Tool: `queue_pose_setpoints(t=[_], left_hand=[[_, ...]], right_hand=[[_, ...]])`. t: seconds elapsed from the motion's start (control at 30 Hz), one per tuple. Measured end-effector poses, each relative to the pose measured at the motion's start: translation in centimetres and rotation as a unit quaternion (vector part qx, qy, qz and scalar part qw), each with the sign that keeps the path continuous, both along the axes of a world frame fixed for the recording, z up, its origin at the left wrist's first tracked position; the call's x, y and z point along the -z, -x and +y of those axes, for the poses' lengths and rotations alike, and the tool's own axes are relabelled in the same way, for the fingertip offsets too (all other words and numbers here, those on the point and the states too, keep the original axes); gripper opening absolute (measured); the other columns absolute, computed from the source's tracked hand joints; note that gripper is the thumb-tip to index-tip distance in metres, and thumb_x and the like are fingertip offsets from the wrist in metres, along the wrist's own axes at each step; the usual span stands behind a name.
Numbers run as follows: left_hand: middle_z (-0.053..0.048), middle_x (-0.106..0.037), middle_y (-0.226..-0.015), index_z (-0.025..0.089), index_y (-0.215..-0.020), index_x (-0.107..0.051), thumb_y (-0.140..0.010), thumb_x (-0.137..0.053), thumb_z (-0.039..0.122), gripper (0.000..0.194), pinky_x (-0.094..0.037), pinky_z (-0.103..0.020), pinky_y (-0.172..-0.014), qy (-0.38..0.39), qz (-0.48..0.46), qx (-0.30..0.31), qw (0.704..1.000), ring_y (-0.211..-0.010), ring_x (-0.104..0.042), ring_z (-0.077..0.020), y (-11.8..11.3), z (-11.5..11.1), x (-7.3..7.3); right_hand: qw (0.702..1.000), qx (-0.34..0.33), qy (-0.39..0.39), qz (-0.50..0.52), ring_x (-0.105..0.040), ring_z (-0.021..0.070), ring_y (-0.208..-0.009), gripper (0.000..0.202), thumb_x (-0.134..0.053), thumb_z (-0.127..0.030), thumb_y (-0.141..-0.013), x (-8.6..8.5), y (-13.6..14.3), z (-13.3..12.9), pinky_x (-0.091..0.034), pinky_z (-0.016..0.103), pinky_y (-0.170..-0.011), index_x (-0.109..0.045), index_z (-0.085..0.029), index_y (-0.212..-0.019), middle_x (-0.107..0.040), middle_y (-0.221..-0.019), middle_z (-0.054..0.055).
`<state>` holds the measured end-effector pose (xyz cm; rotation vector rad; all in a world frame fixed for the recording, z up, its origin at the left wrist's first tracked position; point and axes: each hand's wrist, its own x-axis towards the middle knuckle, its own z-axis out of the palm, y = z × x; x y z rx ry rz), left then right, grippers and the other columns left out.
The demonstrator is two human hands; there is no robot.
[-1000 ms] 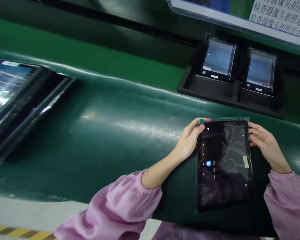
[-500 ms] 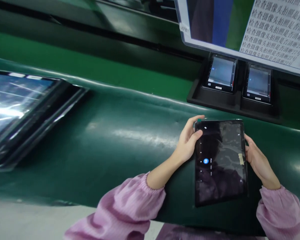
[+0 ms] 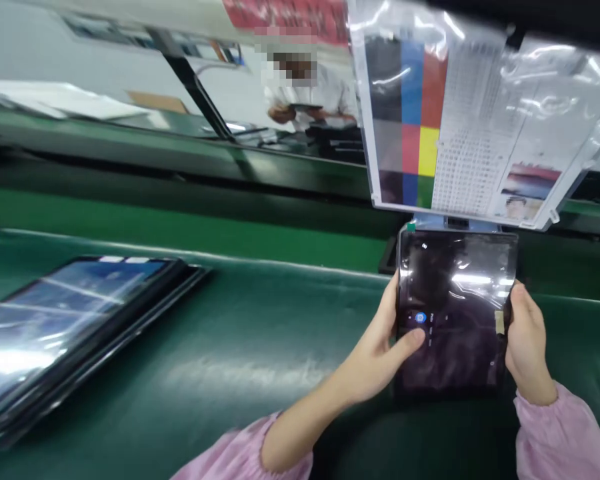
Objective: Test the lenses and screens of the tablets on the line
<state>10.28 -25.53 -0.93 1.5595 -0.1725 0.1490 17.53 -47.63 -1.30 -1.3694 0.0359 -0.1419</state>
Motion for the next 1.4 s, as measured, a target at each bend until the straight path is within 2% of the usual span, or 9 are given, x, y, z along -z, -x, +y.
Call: queue_pose_setpoints(t=[0.13, 0.27, 0.37, 0.53, 0.6, 0.77, 0.93, 1.2, 1.4], left_hand=[[-0.005, -0.030, -0.173, 0.034, -0.167, -0.020, -0.103, -0.057, 0.050, 0.075, -0.027, -0.044, -0.133, -0.081, -0.092, -0.064, 0.990, -0.160, -0.028, -0.0301, 0.8, -1.5, -4.6], [-0.006, -0.049, -0.158, 0.034, -0.159, -0.034, -0.106, -0.052, 0.044, 0.057, -0.044, -0.040, -0.120, -0.102, -0.222, -0.139, 0.960, -0.144, -0.050, -0.0282, 0.9, -2.8, -6.6], [-0.009, -0.053, -0.152, 0.029, -0.155, -0.037, -0.104, -0.054, 0.044, 0.056, -0.048, -0.041, -0.115, -0.114, -0.237, -0.155, 0.952, -0.139, -0.054, -0.0303, 0.9, -3.1, -6.6], [-0.012, -0.057, -0.144, 0.023, -0.151, -0.043, -0.103, -0.052, 0.047, 0.055, -0.050, -0.047, -0.113, -0.103, -0.202, -0.178, 0.958, -0.133, -0.058, -0.0330, 1.1, -3.2, -6.5], [-0.013, -0.058, -0.142, 0.021, -0.150, -0.044, -0.103, -0.051, 0.048, 0.055, -0.051, -0.047, -0.112, -0.101, -0.195, -0.187, 0.957, -0.131, -0.059, -0.0332, 1.2, -3.3, -6.6], [-0.015, -0.060, -0.140, 0.019, -0.149, -0.047, -0.102, -0.051, 0.049, 0.055, -0.053, -0.046, -0.109, -0.103, -0.191, -0.203, 0.955, -0.128, -0.061, -0.0329, 1.2, -3.3, -6.7], [-0.012, -0.061, -0.141, 0.023, -0.150, -0.048, -0.105, -0.049, 0.044, 0.049, -0.053, -0.043, -0.108, -0.119, -0.210, -0.205, 0.948, -0.127, -0.062, -0.0304, 1.2, -2.8, -6.3], [-0.005, -0.060, -0.143, 0.030, -0.154, -0.041, -0.110, -0.045, 0.035, 0.044, -0.053, -0.033, -0.103, -0.145, -0.261, -0.183, 0.937, -0.126, -0.063, -0.0218, 1.2, -2.7, -6.3], [-0.004, -0.063, -0.139, 0.031, -0.154, -0.040, -0.111, -0.047, 0.031, 0.044, -0.056, -0.026, -0.099, -0.165, -0.272, -0.190, 0.929, -0.121, -0.065, -0.0172, 1.4, -3.0, -6.9]], right_hand=[[0.990, 0.081, -0.019, -0.113, -0.070, 0.0285, -0.118, 0.051, -0.069, -0.068, -0.095, -5.4, 0.6, -0.1, -0.065, 0.034, -0.087, -0.074, -0.025, -0.123, -0.076, -0.114, 0.008], [0.982, 0.137, -0.062, -0.118, -0.074, 0.0280, -0.102, 0.052, -0.070, -0.073, -0.092, -7.1, 1.8, 0.2, -0.065, 0.035, -0.078, -0.075, -0.022, -0.106, -0.076, -0.107, 0.010], [0.977, 0.173, -0.085, -0.087, -0.070, 0.0227, -0.074, 0.055, -0.078, -0.076, -0.083, -7.3, 2.3, 0.2, -0.059, 0.031, -0.056, -0.070, -0.022, -0.088, -0.072, -0.085, 0.007], [0.987, 0.118, -0.097, -0.056, -0.045, 0.0111, -0.044, 0.068, -0.081, -0.084, -0.073, -8.0, 3.0, 0.2, -0.037, 0.026, -0.036, -0.055, -0.021, -0.068, -0.049, -0.058, -0.002], [0.987, 0.118, -0.101, -0.051, -0.043, 0.0101, -0.044, 0.070, -0.081, -0.084, -0.071, -8.3, 3.3, 0.4, -0.035, 0.025, -0.035, -0.053, -0.020, -0.067, -0.048, -0.057, -0.004], [0.983, 0.129, -0.122, -0.045, -0.050, 0.0109, -0.048, 0.071, -0.086, -0.083, -0.064, -8.4, 3.5, 0.5, -0.042, 0.023, -0.041, -0.056, -0.019, -0.071, -0.054, -0.061, -0.004], [0.982, 0.129, -0.131, -0.047, -0.050, 0.0127, -0.047, 0.069, -0.087, -0.081, -0.064, -8.2, 3.4, 0.7, -0.039, 0.025, -0.039, -0.057, -0.020, -0.071, -0.055, -0.058, -0.004], [0.988, 0.104, -0.089, -0.067, -0.061, 0.0200, -0.057, 0.068, -0.076, -0.083, -0.078, -7.8, 3.3, 0.8, -0.052, 0.033, -0.056, -0.070, -0.017, -0.097, -0.064, -0.067, 0.000], [0.989, 0.095, -0.079, -0.075, -0.062, 0.0213, -0.061, 0.064, -0.073, -0.081, -0.082, -7.5, 3.2, 0.5, -0.053, 0.034, -0.058, -0.070, -0.018, -0.089, -0.064, -0.068, 0.002]])
